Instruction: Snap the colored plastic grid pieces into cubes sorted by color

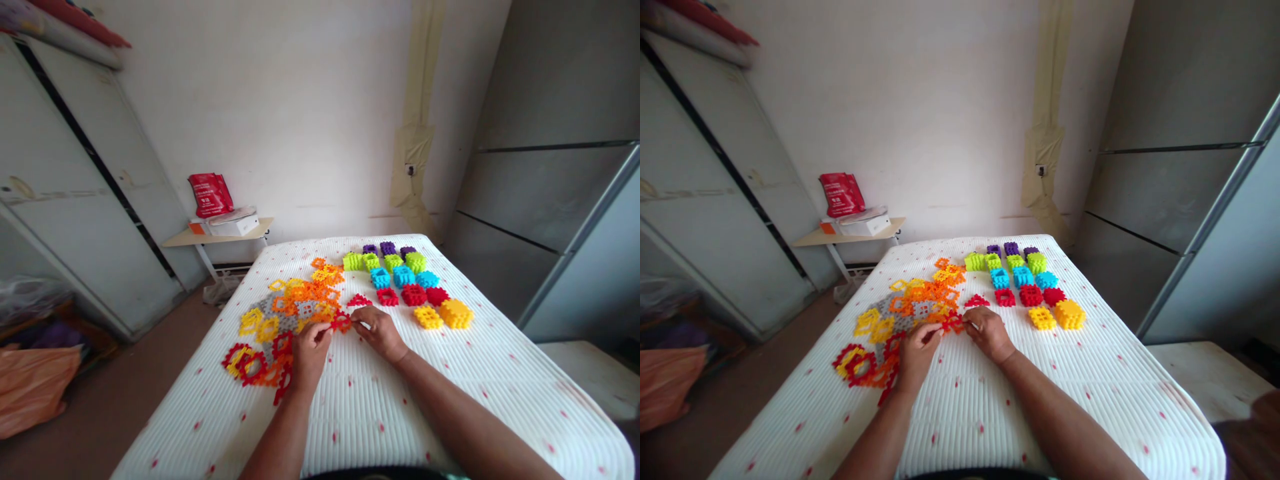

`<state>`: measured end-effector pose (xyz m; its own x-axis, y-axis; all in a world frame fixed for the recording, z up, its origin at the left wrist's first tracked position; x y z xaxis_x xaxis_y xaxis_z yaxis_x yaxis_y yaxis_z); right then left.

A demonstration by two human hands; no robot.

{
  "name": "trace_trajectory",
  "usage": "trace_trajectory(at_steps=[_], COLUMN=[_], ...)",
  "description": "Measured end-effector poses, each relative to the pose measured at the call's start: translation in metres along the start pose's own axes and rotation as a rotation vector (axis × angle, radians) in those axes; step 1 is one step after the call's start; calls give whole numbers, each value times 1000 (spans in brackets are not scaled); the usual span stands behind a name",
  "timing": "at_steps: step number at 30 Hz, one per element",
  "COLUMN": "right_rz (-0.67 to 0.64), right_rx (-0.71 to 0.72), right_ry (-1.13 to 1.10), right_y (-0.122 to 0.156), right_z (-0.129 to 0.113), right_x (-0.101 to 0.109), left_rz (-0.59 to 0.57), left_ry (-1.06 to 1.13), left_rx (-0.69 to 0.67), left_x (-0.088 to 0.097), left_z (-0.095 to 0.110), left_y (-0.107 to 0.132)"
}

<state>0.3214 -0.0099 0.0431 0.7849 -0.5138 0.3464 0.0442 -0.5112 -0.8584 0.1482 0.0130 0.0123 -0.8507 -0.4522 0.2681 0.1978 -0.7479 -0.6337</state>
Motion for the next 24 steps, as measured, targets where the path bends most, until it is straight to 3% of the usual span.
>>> trace_trajectory(at_steps=[8, 14, 19, 24], right_rz=[-55, -204, -273, -279], right_rx=[15, -119, -86, -100], right_ry=[15, 69, 159, 184], right_y=[2, 15, 26, 28], right_z=[6, 26, 34, 33], right_x=[3, 19, 38, 40], left_rz=[-158, -223, -309, -396], left_ry=[-190, -294, -402, -400], left_rx=[-145, -250, -228, -220], left_x=[-16, -27, -53, -87], left_z=[10, 18, 20, 15], left_y=[5, -13, -42, -53])
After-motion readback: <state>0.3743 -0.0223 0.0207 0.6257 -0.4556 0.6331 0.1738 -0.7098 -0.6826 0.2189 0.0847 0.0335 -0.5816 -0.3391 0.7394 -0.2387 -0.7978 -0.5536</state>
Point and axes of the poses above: each hand's wrist, its own y-axis away from the middle knuckle, its own x-axis out of the back of the hand, z = x × y, the point moved 8 cm from there along -y, towards the middle knuckle, and after that the axes turned 15 degrees about z, right-handed, at the moved point
